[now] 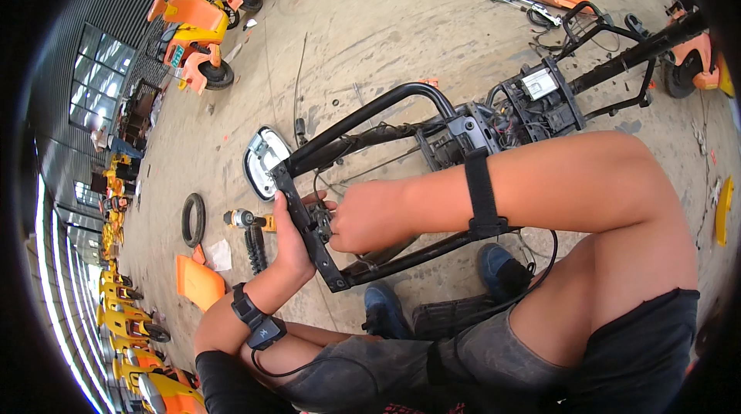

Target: The person assembles a scooter frame by hand, threading cables through the handlebar assembly and securing components. The person repeatedly adjusts the frame and routes wires, using both hands to manipulate the parts without visible power tools.

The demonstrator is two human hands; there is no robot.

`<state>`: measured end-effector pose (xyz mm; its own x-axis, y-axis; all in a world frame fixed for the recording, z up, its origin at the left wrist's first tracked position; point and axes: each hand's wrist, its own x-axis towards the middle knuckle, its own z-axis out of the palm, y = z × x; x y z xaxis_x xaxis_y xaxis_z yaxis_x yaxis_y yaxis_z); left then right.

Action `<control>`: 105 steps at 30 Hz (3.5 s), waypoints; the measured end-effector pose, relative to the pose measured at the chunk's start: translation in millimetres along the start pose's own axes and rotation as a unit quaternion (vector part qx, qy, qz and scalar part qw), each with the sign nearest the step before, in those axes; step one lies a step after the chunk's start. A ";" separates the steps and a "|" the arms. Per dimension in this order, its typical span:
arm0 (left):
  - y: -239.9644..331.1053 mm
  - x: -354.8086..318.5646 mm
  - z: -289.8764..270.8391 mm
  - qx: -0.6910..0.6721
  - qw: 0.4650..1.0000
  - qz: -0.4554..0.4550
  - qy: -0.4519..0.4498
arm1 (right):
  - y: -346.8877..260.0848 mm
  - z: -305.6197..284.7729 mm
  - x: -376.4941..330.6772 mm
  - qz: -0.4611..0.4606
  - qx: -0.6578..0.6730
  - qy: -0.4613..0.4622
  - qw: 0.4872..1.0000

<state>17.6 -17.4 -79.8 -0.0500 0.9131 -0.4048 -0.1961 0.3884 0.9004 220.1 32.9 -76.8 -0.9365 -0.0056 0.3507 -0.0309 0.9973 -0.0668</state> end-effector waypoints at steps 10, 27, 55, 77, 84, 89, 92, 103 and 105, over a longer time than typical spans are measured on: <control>6.9 -6.4 10.6 -0.001 1.000 0.005 -0.014 | 14.2 -29.1 23.6 0.306 0.228 0.152 0.912; 5.2 -3.9 6.5 0.001 1.000 0.007 -0.020 | 28.1 -21.9 52.9 0.404 0.350 0.197 0.822; 5.2 -3.8 2.3 -0.010 1.000 -0.025 0.003 | -2.3 -20.8 17.6 0.068 0.134 0.002 0.989; 1.2 -4.6 -0.9 -0.012 1.000 -0.022 -0.009 | -8.8 -25.5 14.1 0.017 0.044 -0.058 0.997; -0.1 -1.1 -2.0 0.004 1.000 -0.013 -0.020 | -13.1 -12.9 8.6 0.022 0.041 -0.087 0.995; -0.2 2.0 -2.3 0.002 1.000 -0.013 -0.011 | -12.5 -5.3 9.4 0.038 0.031 -0.101 0.994; 2.0 1.4 -2.2 0.001 1.000 -0.016 -0.015 | -12.7 -7.7 9.6 0.033 0.040 -0.098 0.994; -0.4 1.4 -2.6 -0.002 1.000 -0.016 -0.010 | -12.9 -7.9 11.5 0.042 0.035 -0.097 0.994; 0.2 1.0 -1.9 -0.002 1.000 -0.015 -0.008 | -13.6 -8.0 11.6 0.044 0.031 -0.093 0.994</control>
<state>15.7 -16.6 -80.3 -0.0284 0.9027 -0.4294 -0.2017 0.4155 0.8869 212.4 19.8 -64.3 -0.9849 0.0624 0.1617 0.0381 0.9880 -0.1495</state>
